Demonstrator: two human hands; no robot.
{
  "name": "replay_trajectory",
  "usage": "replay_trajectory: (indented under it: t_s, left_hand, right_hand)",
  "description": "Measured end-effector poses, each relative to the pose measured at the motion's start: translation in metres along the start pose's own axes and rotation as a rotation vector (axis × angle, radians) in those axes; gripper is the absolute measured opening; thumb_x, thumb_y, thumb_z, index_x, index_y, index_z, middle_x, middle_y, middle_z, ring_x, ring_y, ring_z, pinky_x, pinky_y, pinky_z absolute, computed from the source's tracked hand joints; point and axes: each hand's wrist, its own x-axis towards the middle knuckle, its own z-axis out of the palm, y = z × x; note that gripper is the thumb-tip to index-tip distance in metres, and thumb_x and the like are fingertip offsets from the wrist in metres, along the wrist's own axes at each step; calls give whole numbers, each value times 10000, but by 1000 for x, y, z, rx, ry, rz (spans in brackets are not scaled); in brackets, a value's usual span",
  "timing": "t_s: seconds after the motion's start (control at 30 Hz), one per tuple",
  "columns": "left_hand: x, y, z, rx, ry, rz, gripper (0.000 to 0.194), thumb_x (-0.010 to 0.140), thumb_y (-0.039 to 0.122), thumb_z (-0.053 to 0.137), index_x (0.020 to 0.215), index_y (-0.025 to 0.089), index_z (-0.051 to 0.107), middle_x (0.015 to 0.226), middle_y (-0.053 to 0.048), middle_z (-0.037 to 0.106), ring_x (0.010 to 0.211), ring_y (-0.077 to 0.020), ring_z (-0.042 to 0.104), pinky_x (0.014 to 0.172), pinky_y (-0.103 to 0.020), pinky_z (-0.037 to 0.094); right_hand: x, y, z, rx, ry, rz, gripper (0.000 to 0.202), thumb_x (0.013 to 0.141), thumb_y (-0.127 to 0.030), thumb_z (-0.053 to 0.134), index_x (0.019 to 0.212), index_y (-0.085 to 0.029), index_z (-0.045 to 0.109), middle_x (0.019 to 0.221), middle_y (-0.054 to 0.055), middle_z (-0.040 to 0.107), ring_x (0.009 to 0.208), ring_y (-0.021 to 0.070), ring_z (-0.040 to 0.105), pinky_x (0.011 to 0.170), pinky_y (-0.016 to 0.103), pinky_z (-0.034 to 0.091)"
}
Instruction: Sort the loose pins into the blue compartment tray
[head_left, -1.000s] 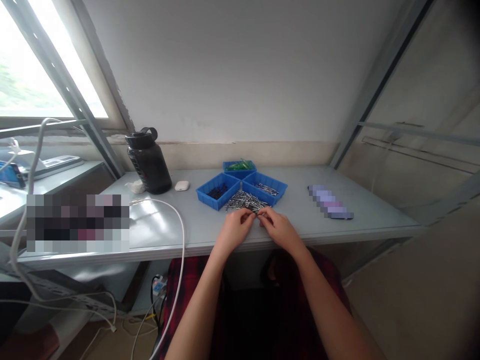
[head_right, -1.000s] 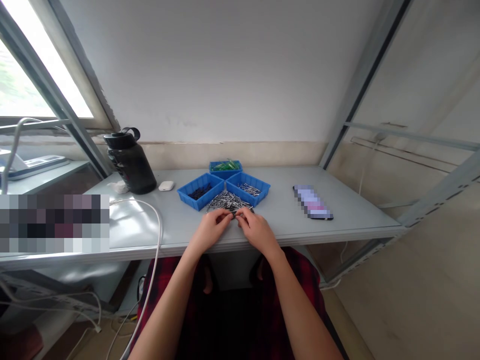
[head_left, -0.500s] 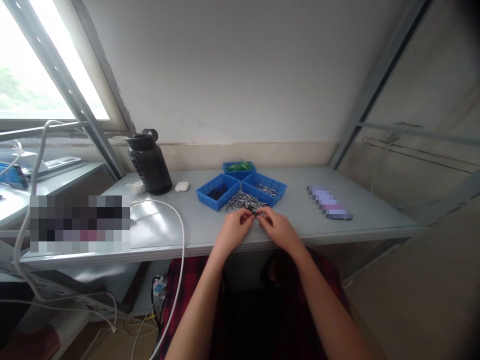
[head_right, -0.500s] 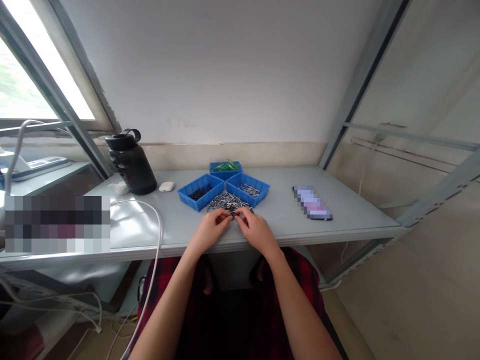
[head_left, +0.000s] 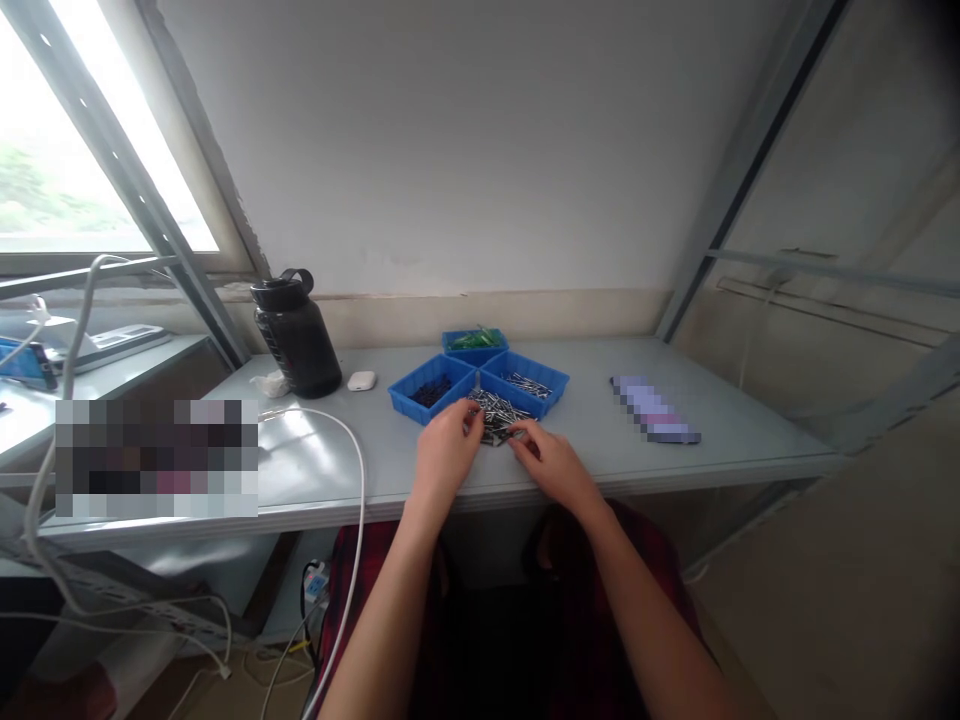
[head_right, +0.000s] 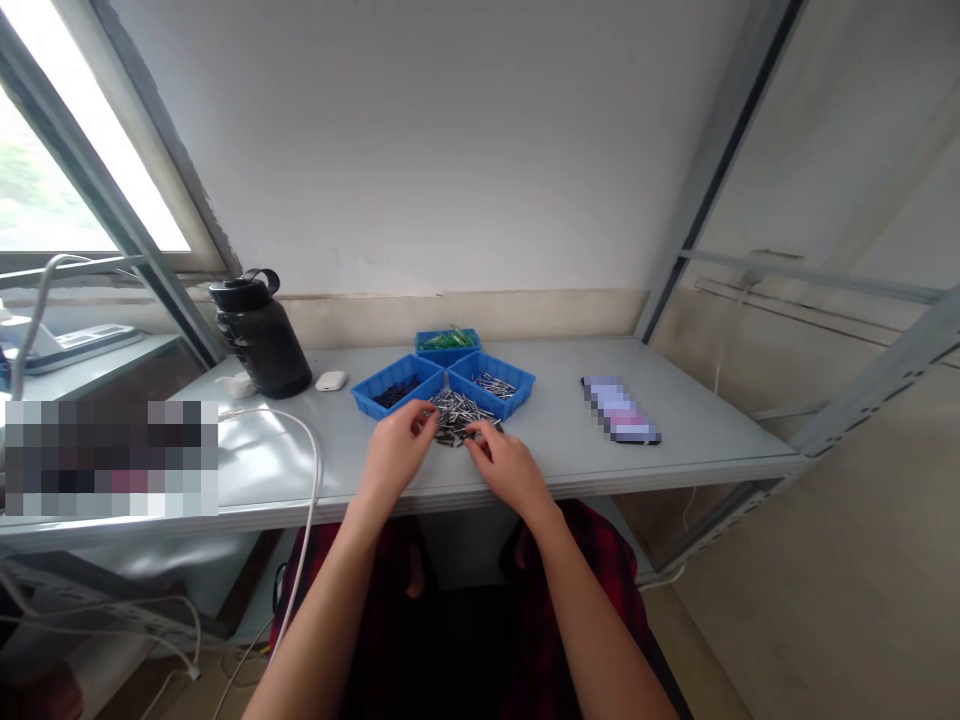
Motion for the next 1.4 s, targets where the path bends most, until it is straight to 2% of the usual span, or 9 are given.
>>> replay_trajectory:
  t_s: [0.13, 0.27, 0.43, 0.6, 0.7, 0.93, 1.27, 1.33, 1.4]
  left_hand:
    - [24, 0, -17, 260, 77, -7, 216, 903, 290, 430, 989, 212, 612, 892, -85, 686, 841, -241, 628, 651, -290, 411]
    - [41, -9, -15, 415, 1, -73, 223, 899, 261, 415, 978, 196, 614, 882, -108, 689, 839, -260, 638, 641, -295, 424]
    - [46, -15, -10, 524, -5, -140, 238, 900, 288, 408, 958, 195, 620, 842, -92, 697, 803, -264, 654, 629, -302, 435]
    - [47, -22, -21, 584, 91, -155, 258, 903, 286, 396, 956, 195, 631, 878, -88, 706, 850, -264, 652, 697, -329, 440]
    - [46, -29, -25, 624, 98, -158, 268, 904, 286, 399, 948, 177, 640, 885, -101, 707, 858, -266, 650, 712, -335, 439]
    - [42, -33, -22, 667, 54, -114, 294, 912, 289, 394, 916, 154, 655, 865, -118, 702, 860, -274, 648, 727, -341, 450]
    - [42, -35, -31, 540, -8, -187, 272, 896, 313, 421, 975, 193, 651, 916, -110, 700, 884, -277, 644, 725, -349, 471]
    - [38, -30, -36, 520, -13, -193, 285, 895, 326, 426, 1003, 184, 647, 913, -118, 695, 885, -278, 641, 718, -352, 475]
    - [29, -16, -46, 466, 21, -159, 310, 896, 341, 431, 1084, 183, 620, 917, -111, 690, 882, -266, 638, 713, -345, 480]
  right_hand:
    - [0, -2, -1, -4, 0, 14, 228, 907, -327, 442, 1084, -259, 568, 797, -5, 682, 715, 182, 614, 667, 277, 422]
    - [-1, -3, -1, -4, -5, 18, 222, 906, -331, 442, 1071, -261, 574, 804, -4, 684, 725, 182, 613, 669, 274, 419]
    - [-2, -4, -2, -12, -4, 8, 219, 910, -334, 437, 1056, -257, 581, 804, -2, 680, 726, 182, 612, 660, 270, 418]
    - [-2, -4, -2, -13, -2, 3, 205, 907, -329, 443, 1034, -258, 586, 807, -3, 679, 734, 178, 611, 667, 269, 421]
    - [-2, -3, -2, -15, -3, 5, 208, 905, -332, 443, 1033, -260, 590, 809, -3, 681, 730, 177, 612, 662, 267, 419]
    - [-2, -3, -2, -24, 10, 2, 210, 901, -328, 445, 1031, -259, 595, 817, 0, 686, 730, 177, 613, 664, 268, 422]
    - [-2, -4, -3, -29, 3, -2, 209, 911, -324, 437, 1034, -259, 593, 812, 0, 686, 728, 179, 613, 658, 268, 418]
    - [-2, -4, -3, -27, 0, -5, 209, 912, -325, 439, 1036, -259, 594, 821, 1, 689, 728, 179, 615, 659, 269, 420]
    - [-2, -4, -3, -25, 4, -8, 211, 910, -320, 446, 1046, -257, 595, 826, 1, 691, 728, 179, 618, 670, 271, 426]
